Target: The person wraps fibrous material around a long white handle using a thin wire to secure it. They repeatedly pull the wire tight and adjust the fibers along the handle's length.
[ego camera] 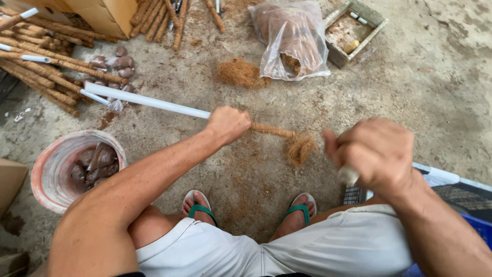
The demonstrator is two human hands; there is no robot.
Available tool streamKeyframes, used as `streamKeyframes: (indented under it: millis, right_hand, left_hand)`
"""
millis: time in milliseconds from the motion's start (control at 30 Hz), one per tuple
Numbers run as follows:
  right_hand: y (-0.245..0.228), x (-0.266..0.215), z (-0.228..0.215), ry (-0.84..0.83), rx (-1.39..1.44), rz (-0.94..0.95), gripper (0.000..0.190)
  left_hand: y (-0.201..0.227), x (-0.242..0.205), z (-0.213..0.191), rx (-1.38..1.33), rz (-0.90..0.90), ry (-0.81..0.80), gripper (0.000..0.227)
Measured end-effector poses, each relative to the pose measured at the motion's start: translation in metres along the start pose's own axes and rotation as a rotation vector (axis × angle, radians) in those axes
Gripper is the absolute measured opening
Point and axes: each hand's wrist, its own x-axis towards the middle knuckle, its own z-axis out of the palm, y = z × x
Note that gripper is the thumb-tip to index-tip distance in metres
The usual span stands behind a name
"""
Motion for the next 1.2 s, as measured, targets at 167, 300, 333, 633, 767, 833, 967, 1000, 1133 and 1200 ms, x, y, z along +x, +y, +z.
streamKeyframes:
  millis: [167, 300, 333, 633, 767, 833, 967, 1000, 1133, 1200]
  right_hand:
    - [0.055, -0.039, 0.008, 0.062, -0.236, 0.218, 0.042]
    - [0.090, -0.071, 0.017, 0.066, -0.209, 0.442, 0.038]
    - [0.097, -0.076, 0.021, 0.073, -0.187, 0.482, 0.036]
    - [0.115, -0.081, 0.035, 0.051, -0.052, 0.957, 0.042]
    - [0.113, -0.061, 0.038, -0.035, 0.032, 1.112, 0.043]
    - [0.112, -0.050, 0.042, -0.151, 0.074, 1.266, 0.032]
    - [0.105, -0.038, 0.051, -0.314, 0.203, 1.455, 0.031]
    - [0.103, -0.037, 0.055, -0.339, 0.230, 1.453, 0.030]
    - [0.093, -0.039, 0.065, -0.206, 0.335, 0.998, 0.016]
    - [0.092, -0.037, 0.066, -0.444, 0.292, 1.245, 0.030]
  left_hand:
    - [0.030, -0.012, -0.022, -0.069, 0.291, 0.122, 0.012]
    - [0.047, -0.032, -0.044, -0.069, 0.490, 0.236, 0.009]
    - [0.051, -0.036, -0.050, -0.067, 0.523, 0.228, 0.008]
    - [0.039, -0.064, -0.099, -0.355, 0.695, 0.665, 0.020]
    - [0.031, -0.072, -0.111, -0.525, 0.671, 0.725, 0.033]
    - [0.028, -0.075, -0.114, -0.586, 0.642, 0.788, 0.030]
    - [0.022, -0.074, -0.113, -0.735, 0.594, 0.847, 0.029]
    - [0.020, -0.071, -0.114, -0.784, 0.527, 0.782, 0.026]
    - [0.003, -0.064, -0.114, -1.163, 0.238, 0.587, 0.014]
    - [-0.008, -0.064, -0.115, -1.395, 0.094, 0.568, 0.013]
